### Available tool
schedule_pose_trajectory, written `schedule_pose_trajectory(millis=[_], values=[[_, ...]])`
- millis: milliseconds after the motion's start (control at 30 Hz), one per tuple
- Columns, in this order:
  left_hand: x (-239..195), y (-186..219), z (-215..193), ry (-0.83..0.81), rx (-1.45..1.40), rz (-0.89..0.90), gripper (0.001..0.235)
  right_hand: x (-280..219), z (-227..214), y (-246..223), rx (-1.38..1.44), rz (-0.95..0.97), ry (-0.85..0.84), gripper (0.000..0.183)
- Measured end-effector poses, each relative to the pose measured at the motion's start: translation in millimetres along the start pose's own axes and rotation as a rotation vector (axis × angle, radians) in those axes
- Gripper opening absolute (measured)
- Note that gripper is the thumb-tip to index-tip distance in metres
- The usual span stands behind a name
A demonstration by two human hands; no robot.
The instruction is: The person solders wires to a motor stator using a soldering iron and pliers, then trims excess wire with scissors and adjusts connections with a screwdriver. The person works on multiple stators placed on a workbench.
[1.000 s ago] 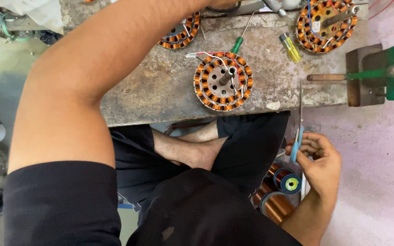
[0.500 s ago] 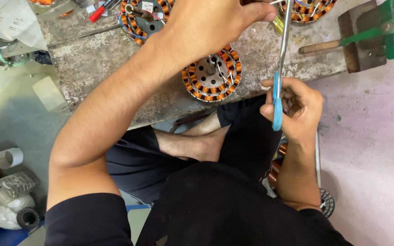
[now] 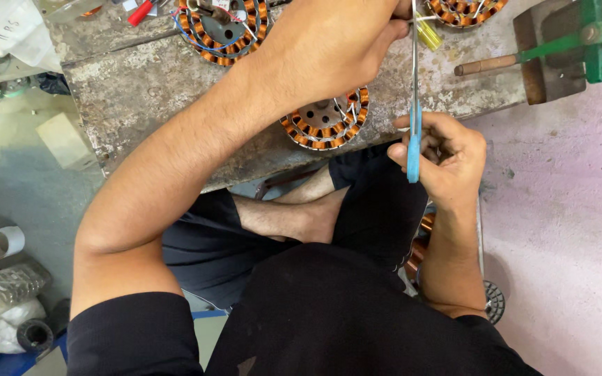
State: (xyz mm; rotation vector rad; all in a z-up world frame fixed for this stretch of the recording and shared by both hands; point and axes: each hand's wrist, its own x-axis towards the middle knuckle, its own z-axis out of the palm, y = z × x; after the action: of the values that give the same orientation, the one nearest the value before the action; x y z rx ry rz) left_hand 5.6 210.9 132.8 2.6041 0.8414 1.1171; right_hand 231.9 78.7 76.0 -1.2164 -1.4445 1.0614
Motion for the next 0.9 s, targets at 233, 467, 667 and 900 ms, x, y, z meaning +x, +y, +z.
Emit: schedule_pose_trajectory(millis=[233, 467, 667, 900], values=[[1.4, -3.6, 5.1, 0.016, -0.037, -0.030, 0.012, -0.9, 2.0, -0.9, -0.064, 0.014, 0.028, 0.036], [2.3, -3.1, 7.8, 0.079, -0.158, -0.017, 0.015, 0.1, 4.5, 1.0, -0.024, 0.001, 0.003, 0.033], [4.2, -4.1, 9.1, 0.105, -0.184, -0.013, 0.017, -0.7, 7.0, -0.4, -0.037, 0.015, 0.021, 0.032], [7.3, -0.2, 1.4, 0.040, -0.144, -0.049, 0.016, 0.3, 10.2, -3.2, -0.075, -0.009, 0.059, 0.030]])
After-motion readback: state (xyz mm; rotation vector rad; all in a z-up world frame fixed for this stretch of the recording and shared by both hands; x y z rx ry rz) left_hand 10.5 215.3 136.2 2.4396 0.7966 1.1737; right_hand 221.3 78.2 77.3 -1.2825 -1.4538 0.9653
